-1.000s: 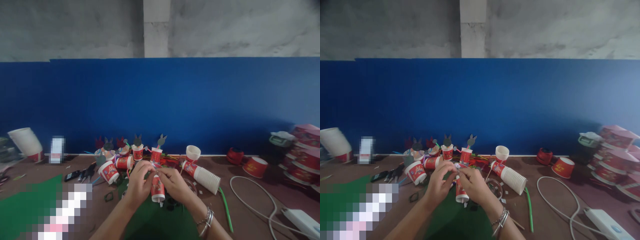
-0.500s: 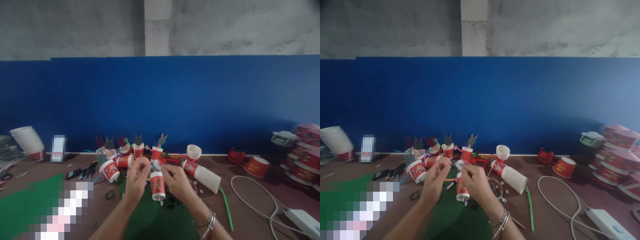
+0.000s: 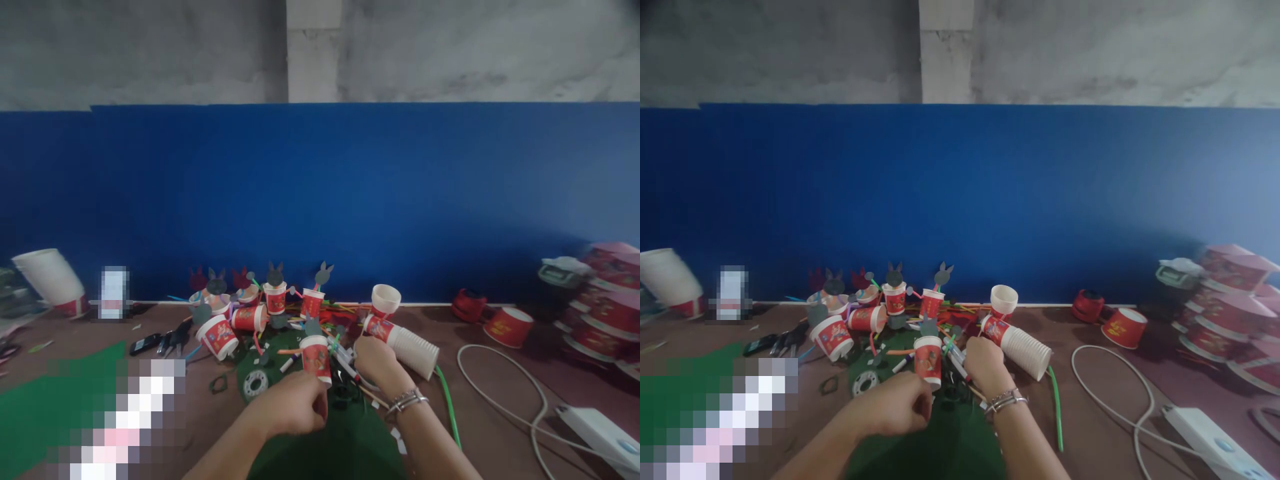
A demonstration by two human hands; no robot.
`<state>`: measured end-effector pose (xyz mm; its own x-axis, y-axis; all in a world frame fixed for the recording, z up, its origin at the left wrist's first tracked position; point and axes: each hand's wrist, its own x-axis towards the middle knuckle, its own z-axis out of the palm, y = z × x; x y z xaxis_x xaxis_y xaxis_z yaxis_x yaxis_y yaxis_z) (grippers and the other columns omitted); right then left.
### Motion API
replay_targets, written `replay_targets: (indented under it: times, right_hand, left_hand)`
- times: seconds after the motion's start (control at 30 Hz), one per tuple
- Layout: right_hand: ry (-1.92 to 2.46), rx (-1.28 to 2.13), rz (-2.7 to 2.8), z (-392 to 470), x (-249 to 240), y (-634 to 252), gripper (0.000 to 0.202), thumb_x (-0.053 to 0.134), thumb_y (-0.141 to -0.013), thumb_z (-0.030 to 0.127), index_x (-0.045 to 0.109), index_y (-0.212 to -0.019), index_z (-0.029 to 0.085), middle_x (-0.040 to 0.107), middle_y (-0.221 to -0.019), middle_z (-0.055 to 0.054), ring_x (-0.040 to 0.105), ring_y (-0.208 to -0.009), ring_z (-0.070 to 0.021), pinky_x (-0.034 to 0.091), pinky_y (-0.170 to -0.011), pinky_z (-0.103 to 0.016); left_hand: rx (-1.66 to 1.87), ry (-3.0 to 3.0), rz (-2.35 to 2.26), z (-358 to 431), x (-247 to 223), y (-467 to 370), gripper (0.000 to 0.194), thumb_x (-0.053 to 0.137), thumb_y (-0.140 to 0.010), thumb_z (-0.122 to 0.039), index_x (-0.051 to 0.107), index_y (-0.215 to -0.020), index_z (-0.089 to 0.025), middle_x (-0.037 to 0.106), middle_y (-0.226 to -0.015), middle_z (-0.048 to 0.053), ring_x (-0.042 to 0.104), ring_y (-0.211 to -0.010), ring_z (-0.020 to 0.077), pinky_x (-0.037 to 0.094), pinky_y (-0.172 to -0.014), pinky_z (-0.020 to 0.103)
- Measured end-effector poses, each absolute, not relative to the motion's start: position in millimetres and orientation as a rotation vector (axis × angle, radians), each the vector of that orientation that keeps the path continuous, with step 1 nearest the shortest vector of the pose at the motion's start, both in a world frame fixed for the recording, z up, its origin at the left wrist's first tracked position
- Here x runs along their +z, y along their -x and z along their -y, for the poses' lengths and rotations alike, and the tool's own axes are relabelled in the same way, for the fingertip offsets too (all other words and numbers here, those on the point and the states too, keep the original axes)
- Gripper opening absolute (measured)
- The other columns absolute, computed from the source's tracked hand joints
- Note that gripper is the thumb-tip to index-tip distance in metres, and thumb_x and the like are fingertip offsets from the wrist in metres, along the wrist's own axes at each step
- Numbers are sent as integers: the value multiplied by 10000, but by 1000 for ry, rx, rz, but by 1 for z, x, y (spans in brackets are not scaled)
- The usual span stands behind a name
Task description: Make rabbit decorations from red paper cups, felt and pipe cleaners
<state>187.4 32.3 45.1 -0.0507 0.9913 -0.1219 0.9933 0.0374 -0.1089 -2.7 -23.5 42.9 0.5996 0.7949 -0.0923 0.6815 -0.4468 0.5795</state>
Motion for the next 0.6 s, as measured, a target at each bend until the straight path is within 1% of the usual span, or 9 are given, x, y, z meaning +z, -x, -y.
replay_targets:
  times: [0.13, 0.23, 0.3, 0.33, 0.47, 0.6]
  right_hand:
    - [-2160, -270, -2227, -33, 47, -188, 258, 511, -765, 115, 690, -949, 91, 693, -953, -217, 656, -938, -276, 476, -736, -326]
    - [-2164, -279, -2229, -33, 51, -187, 282, 483, -770, 122, 692, -956, 96, 690, -979, -215, 652, -945, -280, 476, -741, -338]
    - [-2170, -283, -2234, -33, 53, -188, 293, 466, -774, 129, 694, -955, 91, 686, -991, -217, 651, -942, -291, 475, -738, -350]
    - [-2174, -284, -2237, -33, 53, -188, 297, 460, -779, 137, 693, -956, 90, 685, -995, -216, 650, -940, -297, 474, -736, -356]
    - [-2200, -288, -2249, -33, 54, -190, 302, 449, -790, 172, 691, -953, 92, 687, -990, -207, 646, -930, -323, 469, -720, -374]
    - [-2235, -291, -2268, -32, 56, -191, 296, 452, -785, 183, 691, -931, 91, 686, -979, -214, 645, -913, -327, 456, -704, -377]
  left_hand:
    - [224, -2375, -1290, 32, 39, -5, 287, 557, -561, -54, 645, -768, -233, 695, -759, 39, 638, -728, 242, 421, -573, 271]
    - [147, -2388, -1428, 34, 30, -17, 363, 510, -589, 11, 626, -861, -201, 699, -860, 107, 657, -806, 287, 469, -648, 324]
    - [118, -2372, -1491, 34, 24, -27, 391, 533, -580, 29, 614, -917, -151, 681, -935, 178, 660, -812, 329, 488, -668, 375]
    - [127, -2356, -1508, 33, 21, -32, 400, 552, -571, 31, 609, -925, -145, 669, -965, 188, 657, -833, 339, 493, -691, 395]
    - [81, -2275, -1513, 34, 16, -41, 380, 576, -569, 23, 593, -905, -156, 649, -972, 186, 636, -873, 349, 489, -723, 443]
    - [123, -2245, -1527, 37, 11, -40, 423, 567, -519, 54, 575, -883, -161, 627, -967, 169, 604, -894, 324, 468, -736, 410]
